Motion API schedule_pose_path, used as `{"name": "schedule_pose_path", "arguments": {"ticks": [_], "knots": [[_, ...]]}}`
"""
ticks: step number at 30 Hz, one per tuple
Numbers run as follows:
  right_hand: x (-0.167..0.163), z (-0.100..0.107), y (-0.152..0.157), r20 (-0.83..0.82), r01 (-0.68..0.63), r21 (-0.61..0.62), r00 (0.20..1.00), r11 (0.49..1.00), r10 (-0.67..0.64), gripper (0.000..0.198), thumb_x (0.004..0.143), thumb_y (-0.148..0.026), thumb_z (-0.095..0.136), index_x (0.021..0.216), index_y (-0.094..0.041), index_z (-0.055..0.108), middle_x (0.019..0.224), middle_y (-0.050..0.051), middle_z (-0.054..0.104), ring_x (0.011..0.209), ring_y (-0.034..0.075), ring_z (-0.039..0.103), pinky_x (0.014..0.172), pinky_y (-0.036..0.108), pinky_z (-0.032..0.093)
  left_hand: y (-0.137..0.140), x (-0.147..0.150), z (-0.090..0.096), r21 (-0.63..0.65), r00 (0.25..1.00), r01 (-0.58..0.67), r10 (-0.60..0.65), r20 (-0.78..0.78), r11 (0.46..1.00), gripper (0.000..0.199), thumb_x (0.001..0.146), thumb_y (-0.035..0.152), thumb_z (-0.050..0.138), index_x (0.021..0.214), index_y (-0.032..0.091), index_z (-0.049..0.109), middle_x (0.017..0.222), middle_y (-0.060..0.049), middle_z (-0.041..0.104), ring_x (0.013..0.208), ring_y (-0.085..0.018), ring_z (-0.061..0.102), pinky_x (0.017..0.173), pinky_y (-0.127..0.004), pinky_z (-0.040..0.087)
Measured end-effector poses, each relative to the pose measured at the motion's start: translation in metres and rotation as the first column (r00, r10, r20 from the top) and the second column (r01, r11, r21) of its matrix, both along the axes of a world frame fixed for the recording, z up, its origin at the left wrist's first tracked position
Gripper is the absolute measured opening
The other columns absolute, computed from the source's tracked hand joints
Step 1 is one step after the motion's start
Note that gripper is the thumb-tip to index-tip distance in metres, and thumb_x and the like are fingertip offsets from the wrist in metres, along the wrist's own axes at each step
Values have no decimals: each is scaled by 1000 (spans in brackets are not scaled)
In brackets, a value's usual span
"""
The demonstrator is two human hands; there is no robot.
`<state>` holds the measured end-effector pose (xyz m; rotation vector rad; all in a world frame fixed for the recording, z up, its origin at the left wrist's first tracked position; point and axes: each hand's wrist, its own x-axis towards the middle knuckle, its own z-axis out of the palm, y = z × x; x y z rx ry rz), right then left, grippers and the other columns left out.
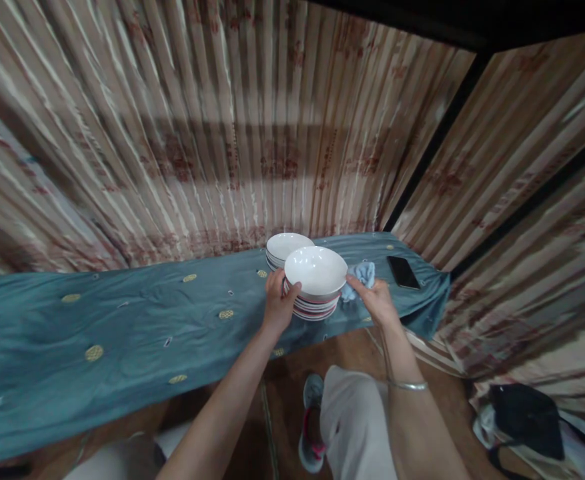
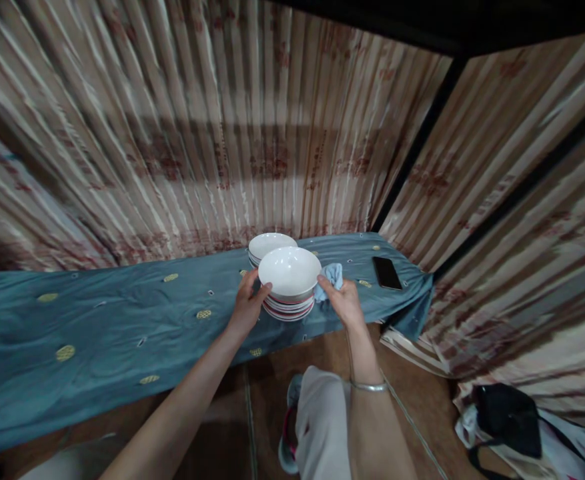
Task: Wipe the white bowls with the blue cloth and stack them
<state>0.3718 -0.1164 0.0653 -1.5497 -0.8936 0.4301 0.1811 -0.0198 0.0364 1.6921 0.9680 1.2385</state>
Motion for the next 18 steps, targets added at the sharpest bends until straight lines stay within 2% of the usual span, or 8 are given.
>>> {"name": "schedule_pose_path", "arguments": {"ticks": [4, 9, 15, 18], "knots": [[6, -9, 1, 45, 38, -33, 998, 999, -37, 40, 66, -54, 67, 54, -16, 57, 51, 0, 58, 51, 14, 52, 52, 25, 43, 1, 1, -11, 33, 999, -10, 11, -31, 999, 38, 76, 39, 60, 111, 22, 60, 134, -8, 50, 133, -29, 32, 110, -49, 22], [10, -14, 1, 84, 34, -79, 996, 996, -27, 41, 67, -54, 65, 53, -17, 57, 51, 0, 57, 53, 14, 53, 55, 25, 44, -2, 1, -13, 33, 999, 5, -3, -48, 999, 44, 78, 44, 57, 115, 21, 57, 140, -10, 42, 135, -29, 28, 111, -48, 20], [10, -13, 1, 111, 12, -79, 994, 997, -3, 40, 66, -54, 64, 54, -16, 59, 50, -1, 57, 53, 15, 54, 55, 25, 44, -12, 3, -12, -45, 999, 32, -31, 15, 998, 52, 80, 48, 53, 124, 21, 51, 148, -10, 32, 140, -28, 17, 113, -47, 12], [9, -10, -1, 150, 23, -91, 989, 996, -9, 40, 66, -53, 64, 51, -16, 58, 48, -2, 56, 52, 14, 53, 54, 24, 43, -16, 4, -10, -81, 997, 45, -40, 61, 996, 54, 78, 47, 56, 125, 22, 49, 148, -9, 33, 140, -27, 19, 114, -45, 11]]}}
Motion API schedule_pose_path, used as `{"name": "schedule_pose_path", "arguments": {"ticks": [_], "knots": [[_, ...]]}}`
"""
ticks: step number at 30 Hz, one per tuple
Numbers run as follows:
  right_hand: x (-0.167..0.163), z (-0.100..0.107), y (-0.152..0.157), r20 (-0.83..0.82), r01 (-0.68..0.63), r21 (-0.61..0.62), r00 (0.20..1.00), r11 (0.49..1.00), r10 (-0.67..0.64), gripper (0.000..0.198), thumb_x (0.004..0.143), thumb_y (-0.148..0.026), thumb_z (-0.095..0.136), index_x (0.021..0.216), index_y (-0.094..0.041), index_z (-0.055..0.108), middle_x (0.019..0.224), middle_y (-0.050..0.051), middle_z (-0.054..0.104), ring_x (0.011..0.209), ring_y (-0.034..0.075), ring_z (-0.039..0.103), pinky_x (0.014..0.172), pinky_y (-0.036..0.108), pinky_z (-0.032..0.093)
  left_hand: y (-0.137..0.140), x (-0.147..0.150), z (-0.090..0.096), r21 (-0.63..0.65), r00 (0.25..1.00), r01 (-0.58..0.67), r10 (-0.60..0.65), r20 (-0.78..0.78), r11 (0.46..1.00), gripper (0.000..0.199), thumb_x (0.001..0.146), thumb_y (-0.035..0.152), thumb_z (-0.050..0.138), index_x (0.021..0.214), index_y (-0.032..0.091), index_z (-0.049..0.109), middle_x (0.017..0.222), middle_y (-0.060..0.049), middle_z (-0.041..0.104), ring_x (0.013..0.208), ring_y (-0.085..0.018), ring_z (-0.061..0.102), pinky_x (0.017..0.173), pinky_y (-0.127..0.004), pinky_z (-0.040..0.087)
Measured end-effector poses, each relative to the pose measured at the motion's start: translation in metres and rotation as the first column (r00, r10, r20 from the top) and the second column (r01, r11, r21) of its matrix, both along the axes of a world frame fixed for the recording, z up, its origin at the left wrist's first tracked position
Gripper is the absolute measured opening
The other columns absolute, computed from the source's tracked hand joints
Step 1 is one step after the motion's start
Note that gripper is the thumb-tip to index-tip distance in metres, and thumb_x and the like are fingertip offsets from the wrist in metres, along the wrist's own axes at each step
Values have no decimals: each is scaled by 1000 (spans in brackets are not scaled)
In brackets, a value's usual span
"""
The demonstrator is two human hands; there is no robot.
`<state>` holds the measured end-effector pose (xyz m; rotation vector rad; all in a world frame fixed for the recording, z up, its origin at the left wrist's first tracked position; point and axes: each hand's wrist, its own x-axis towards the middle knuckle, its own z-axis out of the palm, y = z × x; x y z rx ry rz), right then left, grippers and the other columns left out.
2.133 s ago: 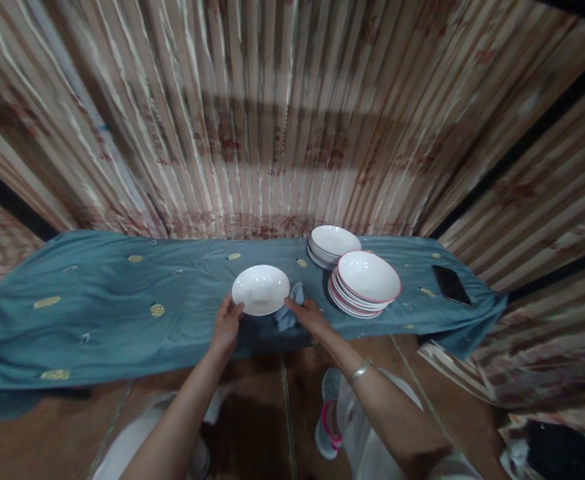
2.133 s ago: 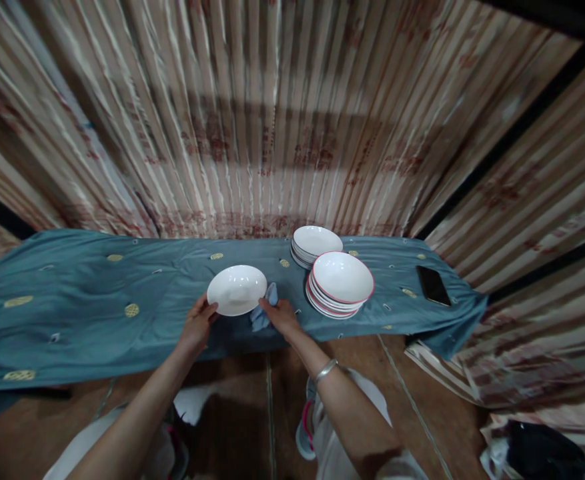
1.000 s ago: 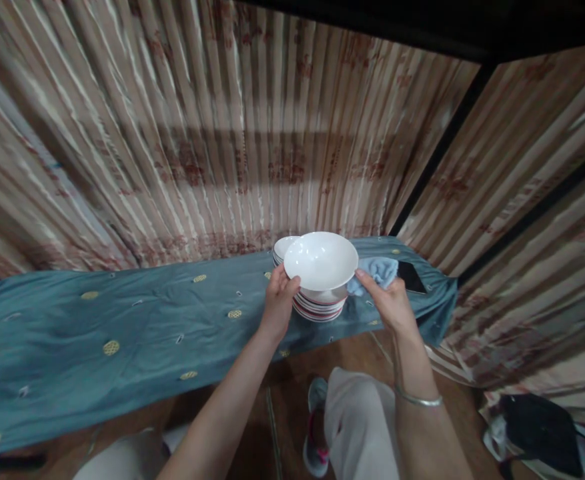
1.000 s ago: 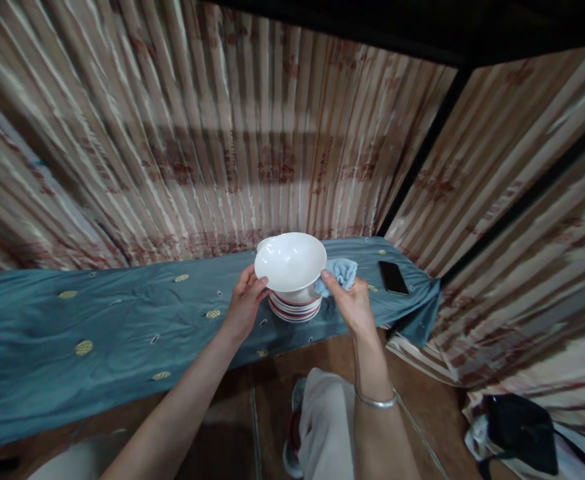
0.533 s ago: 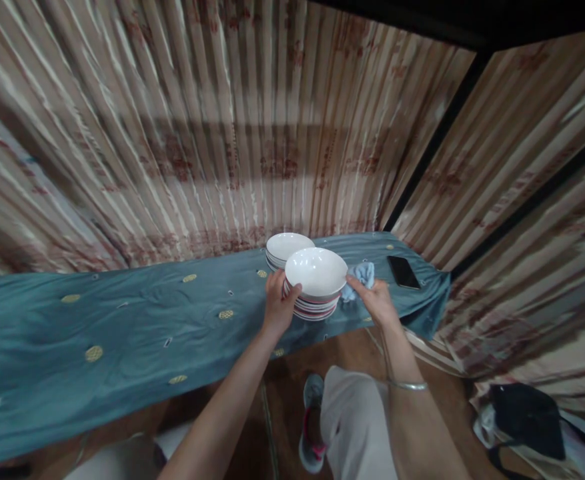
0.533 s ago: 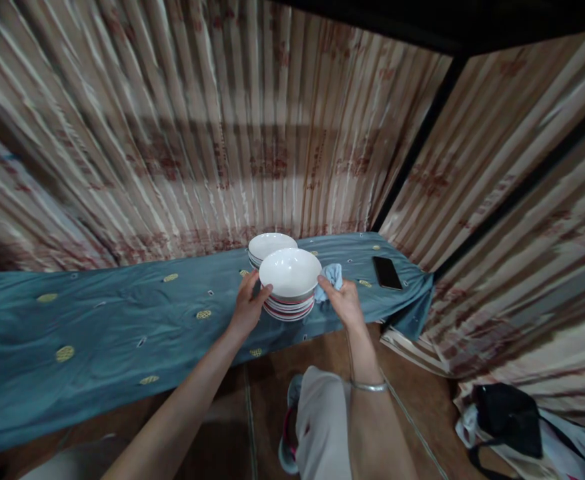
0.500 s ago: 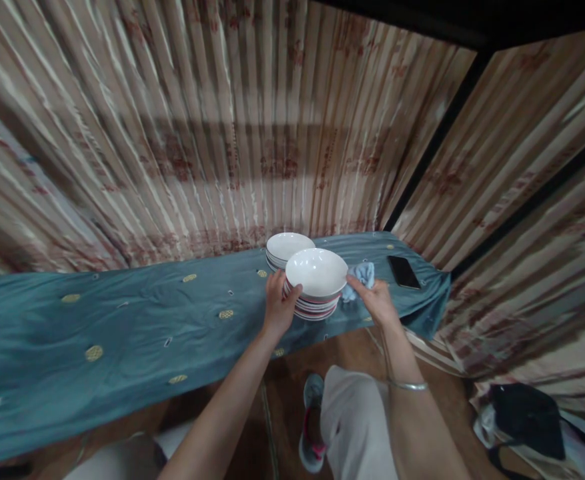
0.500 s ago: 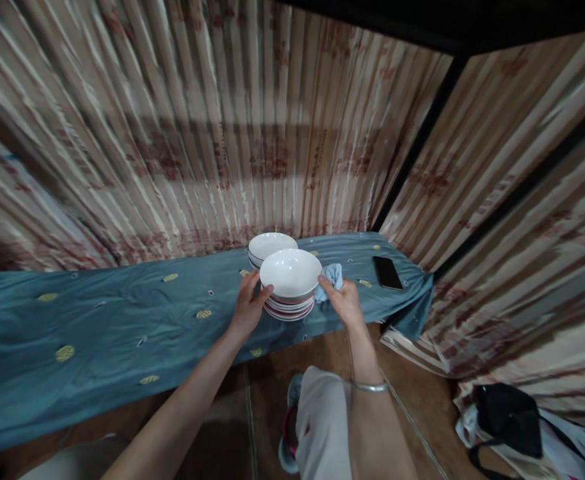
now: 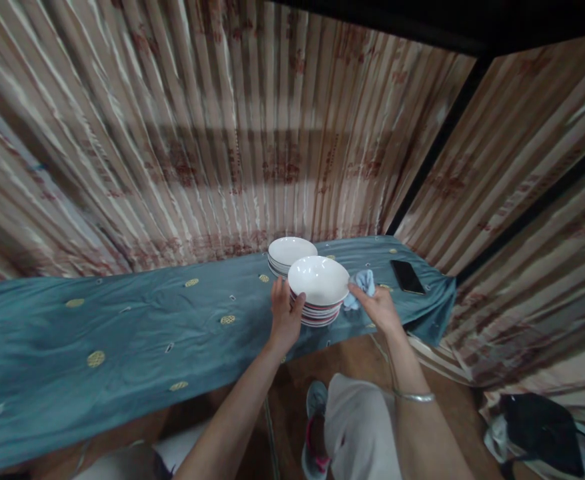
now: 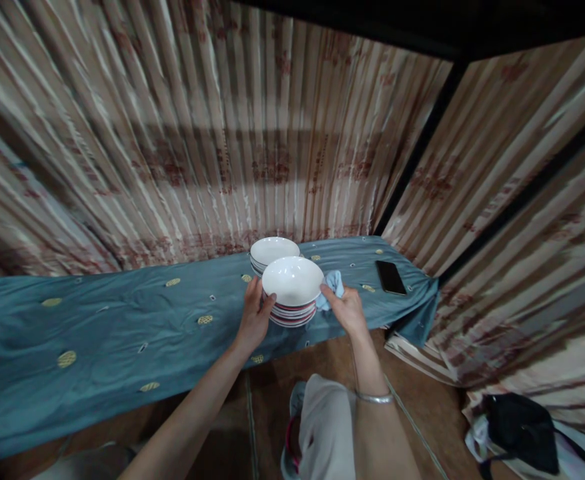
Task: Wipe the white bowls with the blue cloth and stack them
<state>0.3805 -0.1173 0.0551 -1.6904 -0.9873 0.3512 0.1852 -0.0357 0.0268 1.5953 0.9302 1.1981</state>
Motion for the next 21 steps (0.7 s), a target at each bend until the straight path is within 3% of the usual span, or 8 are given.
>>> {"name": "schedule_pose_path", "arguments": {"ticks": [5, 8, 11, 14, 17, 21], "knots": [[-3, 5, -1, 61, 126, 4, 990, 992, -126, 42, 66, -52, 64, 46, -17, 55, 43, -2, 51, 47, 13, 50, 47, 22, 37, -6, 2, 7, -22, 993, 85, -83, 87, 996, 53, 81, 43, 52, 128, 21, 46, 141, -10, 44, 134, -25, 33, 112, -43, 18], [-2, 7, 0, 51, 215, 45, 975, 975, -218, 41, 65, -52, 65, 47, -16, 57, 41, -2, 49, 45, 14, 48, 44, 22, 35, -8, 4, 7, -53, 992, 88, -83, 92, 995, 52, 83, 41, 50, 131, 20, 43, 141, -11, 43, 134, -24, 33, 113, -42, 17], [-4, 15, -2, 46, 314, 143, 945, 939, -323, 38, 66, -51, 65, 54, -15, 61, 45, 0, 54, 48, 16, 52, 48, 24, 40, -8, 5, 6, -86, 995, 77, -71, 70, 993, 55, 84, 40, 48, 133, 17, 39, 145, -13, 37, 137, -24, 27, 113, -41, 14], [-19, 36, -11, 58, 366, 306, 914, 879, -401, 35, 73, -47, 62, 73, -12, 69, 67, 5, 67, 66, 21, 62, 64, 29, 48, -9, 4, 9, -51, 992, 100, -96, 84, 994, 53, 85, 39, 48, 133, 17, 39, 144, -14, 39, 135, -24, 31, 112, -41, 17], [-49, 60, -23, 109, 260, 438, 935, 860, -338, 33, 79, -40, 58, 95, -14, 69, 92, 9, 71, 84, 22, 64, 76, 32, 50, -11, 2, 15, -7, 984, 121, -119, 129, 993, 49, 85, 39, 49, 129, 19, 42, 139, -12, 44, 130, -23, 37, 111, -41, 21], [-100, 75, -30, 345, -141, 451, 938, 881, -26, 24, 82, -24, 56, 103, -20, 66, 107, 8, 67, 99, 21, 62, 90, 35, 47, -13, 3, 21, -53, 954, 162, -143, 264, 985, 42, 81, 42, 55, 116, 19, 52, 121, -11, 57, 116, -26, 49, 105, -42, 32]]}}
